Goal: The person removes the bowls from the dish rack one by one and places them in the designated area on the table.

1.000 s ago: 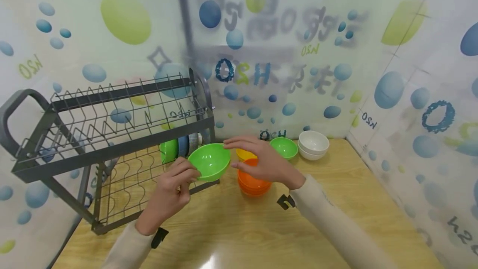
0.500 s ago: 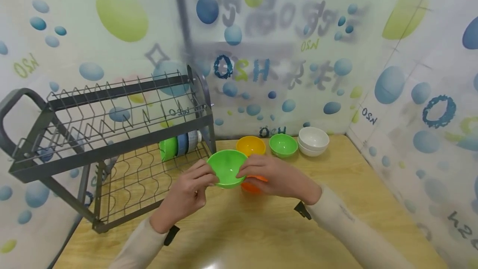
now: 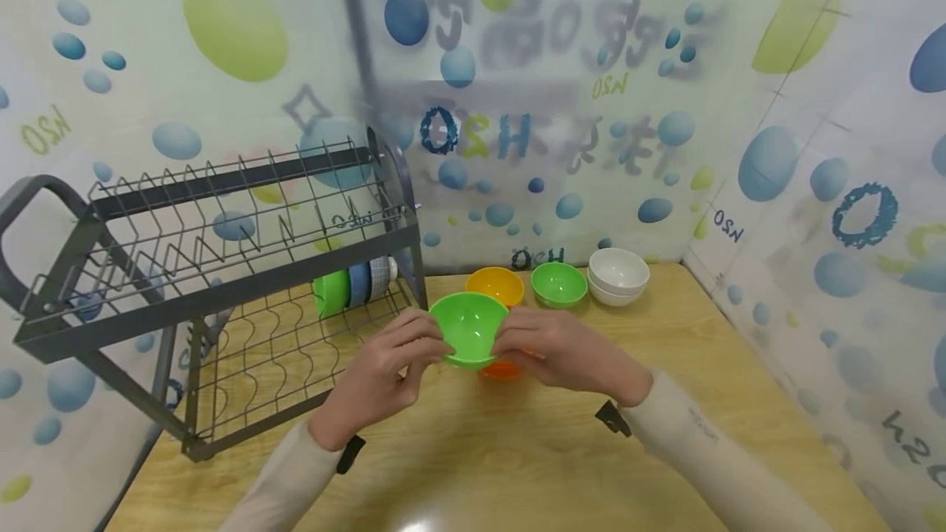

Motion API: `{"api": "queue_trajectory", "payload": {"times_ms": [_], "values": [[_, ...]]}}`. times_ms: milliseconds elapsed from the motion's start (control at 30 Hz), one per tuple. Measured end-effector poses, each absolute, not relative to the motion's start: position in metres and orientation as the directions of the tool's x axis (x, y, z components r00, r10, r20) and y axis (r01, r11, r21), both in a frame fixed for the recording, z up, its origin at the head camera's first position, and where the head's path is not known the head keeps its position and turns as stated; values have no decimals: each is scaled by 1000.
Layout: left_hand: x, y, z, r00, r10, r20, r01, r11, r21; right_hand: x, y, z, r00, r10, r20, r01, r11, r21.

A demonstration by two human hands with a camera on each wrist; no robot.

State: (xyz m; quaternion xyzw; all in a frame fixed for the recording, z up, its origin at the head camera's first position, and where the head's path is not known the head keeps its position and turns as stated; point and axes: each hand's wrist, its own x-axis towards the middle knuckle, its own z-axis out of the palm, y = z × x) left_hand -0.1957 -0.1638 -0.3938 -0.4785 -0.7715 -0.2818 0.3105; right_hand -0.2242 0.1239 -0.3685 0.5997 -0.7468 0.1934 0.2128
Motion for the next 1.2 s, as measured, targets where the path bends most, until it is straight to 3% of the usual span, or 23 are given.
{"api": "queue_trajectory", "payload": {"times_ms": [167, 367, 633, 733, 1000, 1200], "values": [[-203, -163, -391, -359, 543, 759, 920, 342, 190, -230, 130, -370, -195, -797, 571, -978, 205, -48], [-219, -166, -387, -393, 370, 842, 894, 369, 255, -240, 139, -374, -220, -773, 596, -970, 241, -46], [-236, -178, -387, -614, 133, 778, 706, 533, 466, -258, 151, -382, -331, -722, 608, -925, 374, -60], [-241, -180, -389, -662, 65, 747, 646, 553, 525, -267, 155, -386, -375, -697, 611, -898, 437, -54], [-257, -180, -396, -853, -25, 522, 461, 433, 775, -295, 167, -396, -471, -617, 630, -820, 570, -55], [-275, -183, -405, -922, -1, 387, 355, 400, 845, -313, 176, -403, -565, -564, 602, -762, 637, -117]]}}
